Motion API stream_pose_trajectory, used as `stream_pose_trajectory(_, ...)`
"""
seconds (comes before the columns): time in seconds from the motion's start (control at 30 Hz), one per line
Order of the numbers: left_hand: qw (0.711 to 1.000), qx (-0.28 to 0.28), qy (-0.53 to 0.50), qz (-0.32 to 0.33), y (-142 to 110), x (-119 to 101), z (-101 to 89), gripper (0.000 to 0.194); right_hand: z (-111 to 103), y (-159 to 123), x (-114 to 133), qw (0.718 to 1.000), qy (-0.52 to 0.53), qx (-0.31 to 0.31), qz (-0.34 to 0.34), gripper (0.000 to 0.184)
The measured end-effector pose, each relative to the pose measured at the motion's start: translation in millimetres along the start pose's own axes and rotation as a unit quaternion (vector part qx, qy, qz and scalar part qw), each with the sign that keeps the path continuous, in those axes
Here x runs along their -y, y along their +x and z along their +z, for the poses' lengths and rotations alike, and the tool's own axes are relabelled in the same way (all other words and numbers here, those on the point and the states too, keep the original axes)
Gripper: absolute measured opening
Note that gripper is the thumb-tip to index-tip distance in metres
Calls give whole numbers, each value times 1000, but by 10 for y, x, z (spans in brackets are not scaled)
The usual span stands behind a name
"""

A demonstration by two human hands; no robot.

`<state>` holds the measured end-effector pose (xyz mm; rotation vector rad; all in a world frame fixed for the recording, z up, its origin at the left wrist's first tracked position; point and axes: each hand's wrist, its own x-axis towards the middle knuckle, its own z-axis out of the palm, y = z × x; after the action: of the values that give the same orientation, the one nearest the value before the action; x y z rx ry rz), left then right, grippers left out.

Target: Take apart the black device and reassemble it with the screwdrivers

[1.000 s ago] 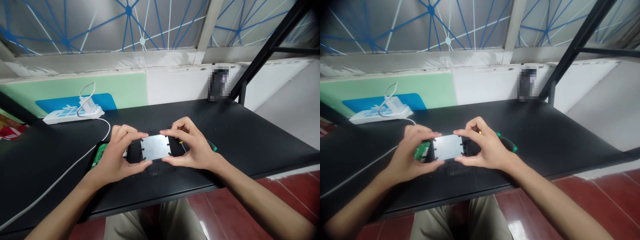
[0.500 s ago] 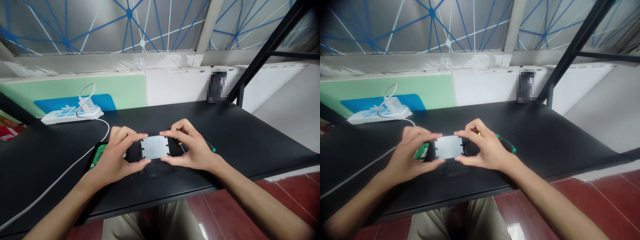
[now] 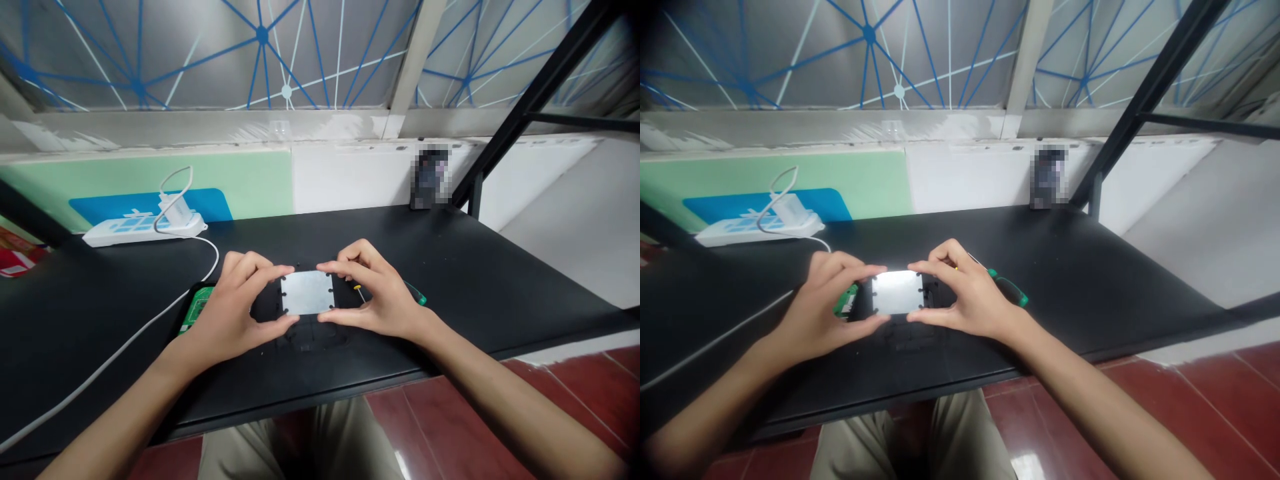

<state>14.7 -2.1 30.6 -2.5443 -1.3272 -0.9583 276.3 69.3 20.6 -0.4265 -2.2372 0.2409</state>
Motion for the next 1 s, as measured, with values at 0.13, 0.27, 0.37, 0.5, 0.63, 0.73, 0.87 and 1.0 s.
stream_pose_trajectory(0.13, 1000, 2, 31, 3, 0, 10, 52, 46, 25, -23, 3, 1000, 1, 1, -3, 62)
stream_pose_trajectory(0.27, 999, -6, 52, 14, 11, -43, 105, 45, 61, -38, 6, 999, -21, -2, -29, 63)
stream_pose_trajectory(0.37, 998, -14, 49, 32, 11, -100, 140, 44, 99, -31, 28, 998, -45, 3, -47, 61)
stream_pose_trajectory(0.5, 997, -26, 49, 44, 5, -137, 166, 41, 140, -19, 66, 996, -59, 7, -66, 61)
stream_pose_trajectory(0.63, 999, -30, -20, -1, 31, -141, 144, 45, 135, -17, 77, 999, -32, 1, -37, 84)
stream_pose_trajectory(0.73, 994, -31, -90, -52, 49, -142, 113, 50, 132, -18, 63, 999, -25, 24, 9, 94)
stream_pose_trajectory(0.87, 977, -28, -182, -105, 28, -141, 112, 52, 171, -17, 60, 996, -37, 65, 41, 81)
stream_pose_trajectory(1.0, 965, -19, -235, -115, -2, -152, 135, 55, 208, -10, 73, 996, -24, 68, 53, 65)
